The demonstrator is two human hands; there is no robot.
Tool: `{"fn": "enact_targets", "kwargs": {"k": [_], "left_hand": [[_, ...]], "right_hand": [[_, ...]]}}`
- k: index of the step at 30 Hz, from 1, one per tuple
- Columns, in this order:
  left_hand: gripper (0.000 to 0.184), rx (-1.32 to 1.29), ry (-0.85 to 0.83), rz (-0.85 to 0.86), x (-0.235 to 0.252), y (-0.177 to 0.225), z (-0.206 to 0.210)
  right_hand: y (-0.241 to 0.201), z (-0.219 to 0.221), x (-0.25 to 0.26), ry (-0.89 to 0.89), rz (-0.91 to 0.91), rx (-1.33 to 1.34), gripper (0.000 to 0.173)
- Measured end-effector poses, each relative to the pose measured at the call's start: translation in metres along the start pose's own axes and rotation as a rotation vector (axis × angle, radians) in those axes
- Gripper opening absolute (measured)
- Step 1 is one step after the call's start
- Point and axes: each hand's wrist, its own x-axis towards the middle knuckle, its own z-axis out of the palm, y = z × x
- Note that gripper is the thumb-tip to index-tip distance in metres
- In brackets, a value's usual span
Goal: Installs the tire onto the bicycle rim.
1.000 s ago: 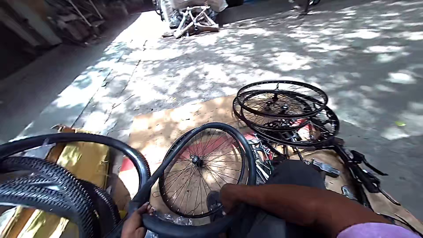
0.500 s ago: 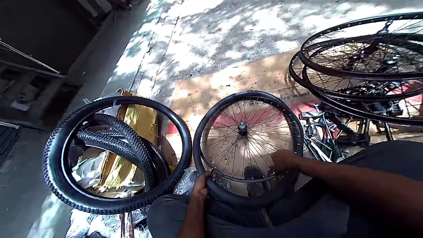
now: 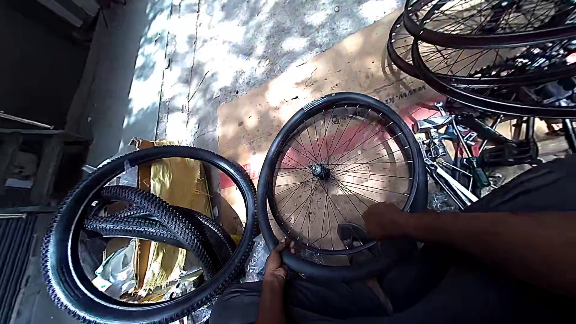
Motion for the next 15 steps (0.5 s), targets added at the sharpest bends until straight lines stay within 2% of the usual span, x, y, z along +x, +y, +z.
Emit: {"fn": "enact_targets", "kwargs": {"k": [4,9,12,15], "left_hand": [[0.019,-0.027,-0.014,0.044,0.006,0.003,0.003],[0.02,-0.102,-0.055,0.135,0.005,0.01,0.0],[0.031,-0.074,-0.048,0.087,-0.004,0.007,0.004],[0.028,-0.082,-0.043,0.063,-0.008,0.003,0.006]], "right_hand": [[0.02,-0.013,-0.003,0.064,0.017,-0.017,0.029],[0.048,-0.018,0.008,0.084,0.126,-0.056,0.024],[0.049,-0.019,0.008,0.067,0.164,-0.046,0.024],[0.048,-0.021,0.01,0.073,0.14,-0.083,0.023]]}}
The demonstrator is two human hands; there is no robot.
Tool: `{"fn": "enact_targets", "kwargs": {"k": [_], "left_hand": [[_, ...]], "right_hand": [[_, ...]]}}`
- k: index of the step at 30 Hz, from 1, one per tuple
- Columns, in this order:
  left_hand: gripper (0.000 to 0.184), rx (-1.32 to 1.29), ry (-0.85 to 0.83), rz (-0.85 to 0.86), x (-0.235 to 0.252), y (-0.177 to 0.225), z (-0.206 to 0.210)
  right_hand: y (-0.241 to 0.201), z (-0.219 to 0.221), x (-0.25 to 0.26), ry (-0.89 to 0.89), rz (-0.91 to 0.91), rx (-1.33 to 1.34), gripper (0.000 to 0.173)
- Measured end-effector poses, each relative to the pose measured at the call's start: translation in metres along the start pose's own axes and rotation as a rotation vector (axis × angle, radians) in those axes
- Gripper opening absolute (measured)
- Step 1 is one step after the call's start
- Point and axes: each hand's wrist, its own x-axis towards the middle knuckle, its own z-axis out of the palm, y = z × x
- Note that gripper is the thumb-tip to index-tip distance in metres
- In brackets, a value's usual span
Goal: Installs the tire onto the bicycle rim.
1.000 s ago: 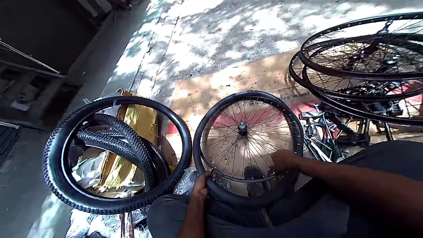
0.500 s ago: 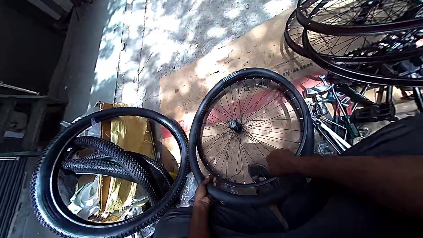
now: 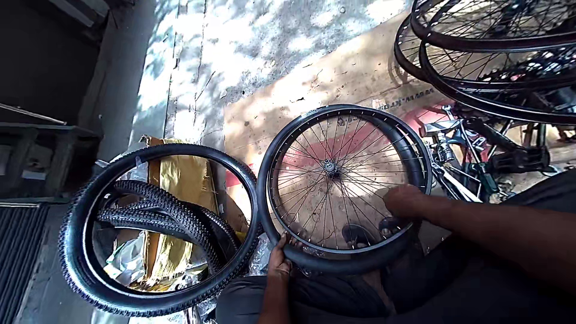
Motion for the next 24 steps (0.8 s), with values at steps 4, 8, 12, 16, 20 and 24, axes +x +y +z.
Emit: {"fn": "enact_targets", "kwargs": {"k": [4,8,12,16,20,24], "left_hand": [[0.025,-0.047,-0.086,0.019,-0.002,0.0,-0.007],[0.026,-0.123,-0.219,0.139,-0.016,0.009,-0.002],[0.023,-0.15,-0.291,0.253,-0.049,0.033,0.022],[0.023,0.031,-0.331,0.361,-0.08,0.047,0.042],[0.029,0.245,-0.255,0.411,-0.093,0.045,0.054],[0.037,0.349,-0.143,0.445,-0.083,0.035,0.055]], "right_hand": [[-0.001,0.002,0.005,0.035,0.003,-0.074,0.02],[0.001,-0.011,-0.002,0.023,0.02,-0.128,0.029],[0.012,-0.023,-0.002,-0.029,-0.002,-0.209,0.039],[0.023,-0.017,0.003,-0.022,0.025,-0.268,0.046],[0.038,-0.014,0.005,0.007,0.019,-0.393,0.049],[0.035,-0.016,0.0,0.018,0.034,-0.42,0.05]]}}
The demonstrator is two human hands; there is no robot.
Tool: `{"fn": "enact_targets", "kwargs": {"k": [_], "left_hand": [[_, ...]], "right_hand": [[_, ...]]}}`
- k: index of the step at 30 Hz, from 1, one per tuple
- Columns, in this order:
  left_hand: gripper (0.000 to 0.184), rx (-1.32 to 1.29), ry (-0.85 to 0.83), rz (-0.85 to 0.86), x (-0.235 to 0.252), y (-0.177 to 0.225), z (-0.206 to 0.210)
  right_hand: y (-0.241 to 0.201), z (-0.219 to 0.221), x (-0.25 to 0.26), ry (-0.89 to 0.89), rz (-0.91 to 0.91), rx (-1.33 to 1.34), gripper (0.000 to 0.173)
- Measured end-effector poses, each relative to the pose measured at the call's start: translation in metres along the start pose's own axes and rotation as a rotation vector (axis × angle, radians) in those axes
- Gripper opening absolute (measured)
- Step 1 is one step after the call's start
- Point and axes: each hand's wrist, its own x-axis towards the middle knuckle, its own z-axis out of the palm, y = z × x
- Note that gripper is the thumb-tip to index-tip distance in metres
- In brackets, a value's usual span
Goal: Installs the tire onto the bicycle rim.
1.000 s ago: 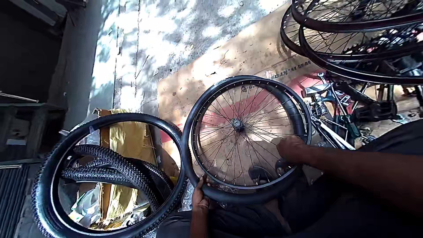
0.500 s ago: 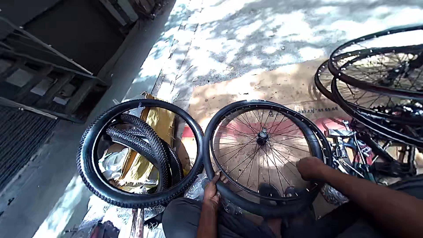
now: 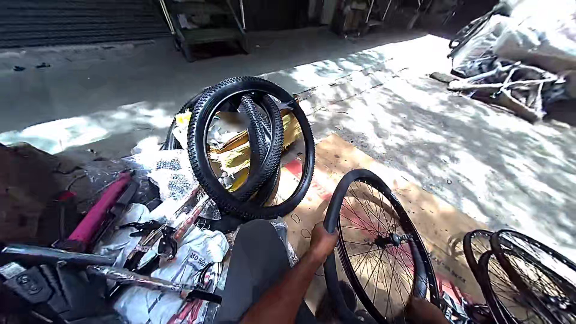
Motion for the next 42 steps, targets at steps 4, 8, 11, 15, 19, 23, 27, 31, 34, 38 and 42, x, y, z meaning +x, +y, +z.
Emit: {"fn": "enact_targets", "kwargs": {"k": [4,8,11,15,19,23,27,31,34,38,42], "left_hand": [[0.038,-0.223,-0.018,-0.055,0.008,-0.022,-0.001],[0.036,-0.526,-0.031,-0.141,0.012,-0.032,-0.004],[0.032,-0.783,0.034,-0.197,0.011,-0.027,-0.009],[0.047,-1.007,0.028,-0.233,0.024,-0.028,-0.017],[0.042,-0.919,-0.01,-0.221,0.032,-0.032,-0.016],[0.042,-0.938,-0.159,-0.225,0.035,-0.035,-0.016],[0.039,-0.926,-0.174,-0.249,0.03,-0.033,-0.016],[0.041,-0.82,-0.121,-0.224,0.029,-0.042,-0.019],[0.041,-0.828,-0.126,-0.256,0.03,-0.054,-0.024],[0.042,-0.897,-0.237,-0.271,0.033,-0.056,-0.029],[0.039,-0.82,-0.132,-0.248,0.03,-0.038,-0.023]], "right_hand": [[0.001,0.001,0.002,0.007,-0.006,-0.036,0.049],[0.004,0.003,0.002,0.016,-0.001,-0.017,0.048],[0.0,-0.001,-0.002,0.039,-0.006,0.052,0.045],[0.002,-0.011,-0.008,0.091,0.0,0.186,0.043],[0.002,-0.016,-0.019,0.123,-0.006,0.256,0.042],[0.003,-0.012,-0.021,0.12,-0.005,0.246,0.043],[-0.004,-0.008,-0.023,0.093,0.024,0.211,0.044],[-0.012,-0.006,-0.021,0.073,0.024,0.168,0.043],[-0.019,-0.007,-0.021,0.056,0.042,0.166,0.041],[-0.022,-0.018,-0.025,0.065,0.058,0.189,0.039],[-0.026,-0.018,-0.026,0.08,0.063,0.247,0.04]]}}
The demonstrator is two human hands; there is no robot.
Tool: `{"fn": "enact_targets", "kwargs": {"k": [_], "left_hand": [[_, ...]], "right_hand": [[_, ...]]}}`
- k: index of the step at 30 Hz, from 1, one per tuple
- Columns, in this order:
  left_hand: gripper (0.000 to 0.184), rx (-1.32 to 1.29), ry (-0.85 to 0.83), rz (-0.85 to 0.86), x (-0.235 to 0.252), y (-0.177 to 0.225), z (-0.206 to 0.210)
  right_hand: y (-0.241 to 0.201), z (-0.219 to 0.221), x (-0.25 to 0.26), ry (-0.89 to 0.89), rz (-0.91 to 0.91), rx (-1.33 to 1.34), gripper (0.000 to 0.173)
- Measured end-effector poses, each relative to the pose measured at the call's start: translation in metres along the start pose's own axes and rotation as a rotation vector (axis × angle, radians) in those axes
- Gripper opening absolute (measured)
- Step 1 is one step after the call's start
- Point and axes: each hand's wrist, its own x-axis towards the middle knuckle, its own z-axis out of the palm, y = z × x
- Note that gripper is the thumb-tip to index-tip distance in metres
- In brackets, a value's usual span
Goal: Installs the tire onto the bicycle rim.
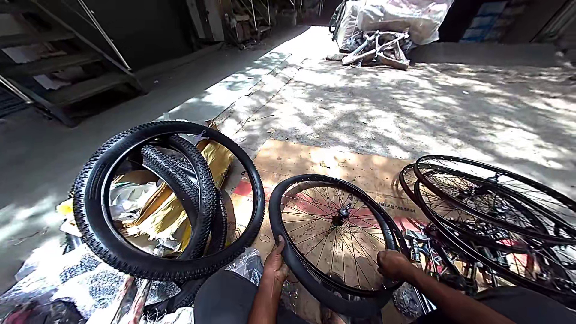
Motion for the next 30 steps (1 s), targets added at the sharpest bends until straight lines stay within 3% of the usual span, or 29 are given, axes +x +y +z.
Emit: {"fn": "enact_targets", "kwargs": {"k": [3,7,13,20,25,30], "left_hand": [[0.037,0.013,0.085,0.003,0.002,-0.003,0.0],[0.038,-0.089,0.003,-0.062,0.008,-0.005,-0.013],[0.041,0.04,-0.003,-0.024,-0.001,-0.013,-0.009],[0.042,-0.012,-0.056,-0.041,0.009,-0.01,-0.013],[0.041,0.052,0.053,-0.04,0.006,-0.014,-0.012],[0.041,0.041,0.035,-0.069,0.014,-0.014,-0.026]], "right_hand": [[0.001,0.003,-0.002,0.017,-0.003,0.032,0.038],[-0.003,-0.004,-0.002,0.018,0.003,-0.023,0.035],[-0.003,-0.001,0.001,-0.01,0.007,-0.042,0.032],[-0.01,-0.009,0.002,-0.014,-0.002,-0.062,0.031],[-0.005,0.002,0.006,0.002,-0.018,-0.064,0.031],[-0.013,-0.005,0.003,0.012,-0.01,-0.094,0.031]]}}
